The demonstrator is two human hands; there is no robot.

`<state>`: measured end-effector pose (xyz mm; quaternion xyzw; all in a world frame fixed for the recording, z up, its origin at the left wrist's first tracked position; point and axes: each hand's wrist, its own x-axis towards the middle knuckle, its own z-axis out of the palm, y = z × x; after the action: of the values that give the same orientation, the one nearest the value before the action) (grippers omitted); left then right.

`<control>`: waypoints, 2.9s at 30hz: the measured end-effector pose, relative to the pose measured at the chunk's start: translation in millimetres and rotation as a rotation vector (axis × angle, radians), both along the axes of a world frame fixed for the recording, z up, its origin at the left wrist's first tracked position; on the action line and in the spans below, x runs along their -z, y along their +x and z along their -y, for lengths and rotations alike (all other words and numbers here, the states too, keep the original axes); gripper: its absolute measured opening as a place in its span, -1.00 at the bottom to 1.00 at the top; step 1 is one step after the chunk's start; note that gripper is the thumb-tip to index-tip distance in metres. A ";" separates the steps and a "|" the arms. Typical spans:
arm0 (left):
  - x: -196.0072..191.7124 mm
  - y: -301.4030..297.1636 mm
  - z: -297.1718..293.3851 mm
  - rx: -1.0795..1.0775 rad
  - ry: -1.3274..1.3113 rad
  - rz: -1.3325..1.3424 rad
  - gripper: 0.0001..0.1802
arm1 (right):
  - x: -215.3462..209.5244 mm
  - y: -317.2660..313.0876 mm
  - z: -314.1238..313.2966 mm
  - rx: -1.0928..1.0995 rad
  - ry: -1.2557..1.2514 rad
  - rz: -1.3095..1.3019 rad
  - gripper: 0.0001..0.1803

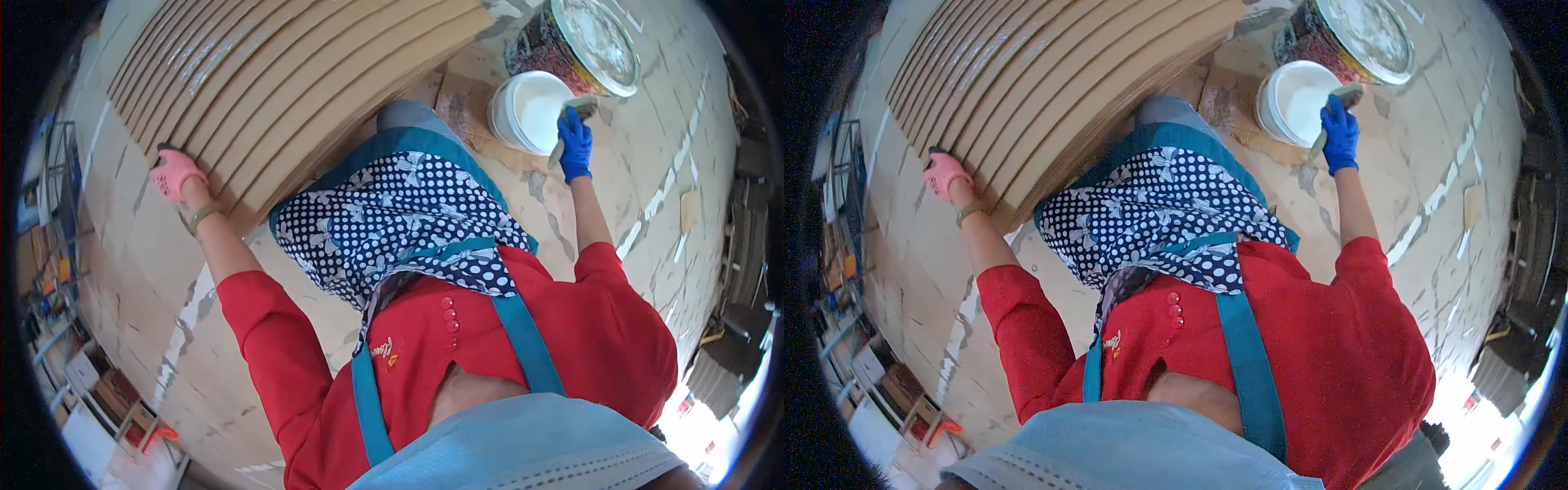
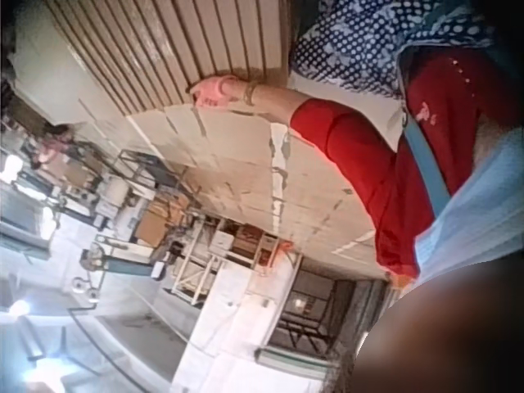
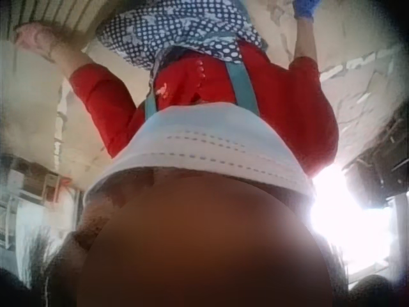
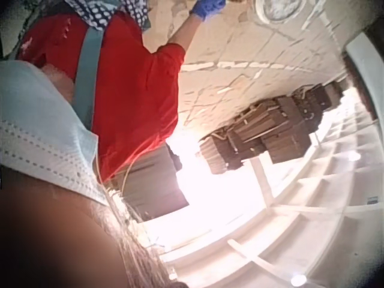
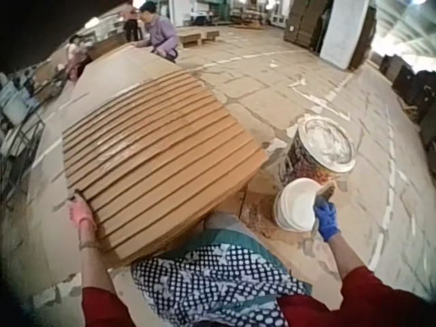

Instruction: Applying a liquid substance (paint or glue) to sheets of corrugated board using a brush.

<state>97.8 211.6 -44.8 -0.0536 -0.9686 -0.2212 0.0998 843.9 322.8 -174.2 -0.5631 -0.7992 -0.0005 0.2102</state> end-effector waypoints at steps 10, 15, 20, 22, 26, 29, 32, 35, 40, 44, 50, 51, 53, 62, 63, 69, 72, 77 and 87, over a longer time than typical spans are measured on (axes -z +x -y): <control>2.8 -25.5 -0.3 0.130 -0.024 0.146 -0.22 | -69.8 -28.5 -54.0 -0.215 0.292 0.214 -0.56; 11.3 -27.3 6.3 0.179 -0.049 0.085 -0.19 | -154.4 -171.5 -44.6 -0.423 0.494 -0.106 -0.62; 3.2 -17.8 12.0 0.150 -0.024 0.125 -0.25 | -216.1 -321.3 -2.9 -0.820 0.478 -0.383 -0.75; 4.2 -15.3 9.9 0.147 -0.023 0.116 -0.23 | -223.8 -365.6 10.2 -0.847 0.169 -0.519 -0.80; -15.2 -33.8 34.0 0.403 0.241 0.405 -0.20 | -217.8 -436.5 11.2 -0.784 -0.448 -0.893 -0.76; -32.8 -41.0 55.4 0.859 0.820 1.012 -0.23 | -212.2 -464.2 1.6 -0.733 -0.644 -0.802 -0.74; -10.6 -7.0 10.0 0.200 0.017 0.146 -0.23 | -208.8 -480.8 3.9 -0.675 -0.646 -0.616 -0.72; -5.9 -6.7 10.1 0.191 0.023 0.135 -0.24 | -210.7 -482.5 11.6 -0.611 -0.675 -0.424 -0.68; -10.3 3.0 6.3 0.130 0.005 0.111 -0.26 | -203.4 -490.0 -9.0 -0.588 -0.772 -0.519 -0.64; -12.3 0.9 -0.1 0.166 0.035 0.115 -0.28 | -226.4 -550.9 -84.3 -0.701 -0.461 -0.671 -0.63; 1.1 -8.4 8.7 0.143 -0.006 0.162 -0.30 | -180.4 -535.4 -70.6 -0.703 -0.485 -0.494 -0.69; 7.4 -14.2 15.3 0.125 -0.038 0.162 -0.26 | -171.0 -514.5 -49.1 -0.746 -0.583 -0.404 -0.75; 7.4 -17.6 11.5 0.122 -0.052 0.156 -0.23 | -167.2 -502.1 -47.0 -0.777 -0.657 -0.311 -0.78; 4.4 -11.2 -0.1 0.166 -0.014 0.126 -0.33 | -224.1 -628.3 -116.7 -0.777 -0.134 -0.506 -0.57; 4.6 -11.8 2.4 0.167 -0.006 0.139 -0.34 | -216.4 -629.2 -112.8 -0.760 -0.136 -0.480 -0.58; -1.5 -4.9 9.3 0.144 0.001 0.100 -0.43 | -177.1 -541.5 -43.7 -0.982 -0.489 -0.201 -0.77; -4.6 -3.3 8.8 0.153 0.021 0.091 -0.42 | -178.9 -549.6 -60.9 -1.023 -0.546 -0.303 -0.81; -4.4 -2.1 2.9 0.166 0.022 0.107 -0.41 | -246.5 -661.7 -106.0 -0.674 -0.111 -0.345 -0.59; -1.2 -3.6 4.6 0.166 0.033 0.112 -0.40 | -165.4 -591.9 -105.6 -0.986 -0.309 -0.219 -0.60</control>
<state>94.2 207.1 -43.6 -0.1196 -0.9611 -0.2475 0.0276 252.0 428.4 -8.7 -0.1416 -0.9333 0.2750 0.1821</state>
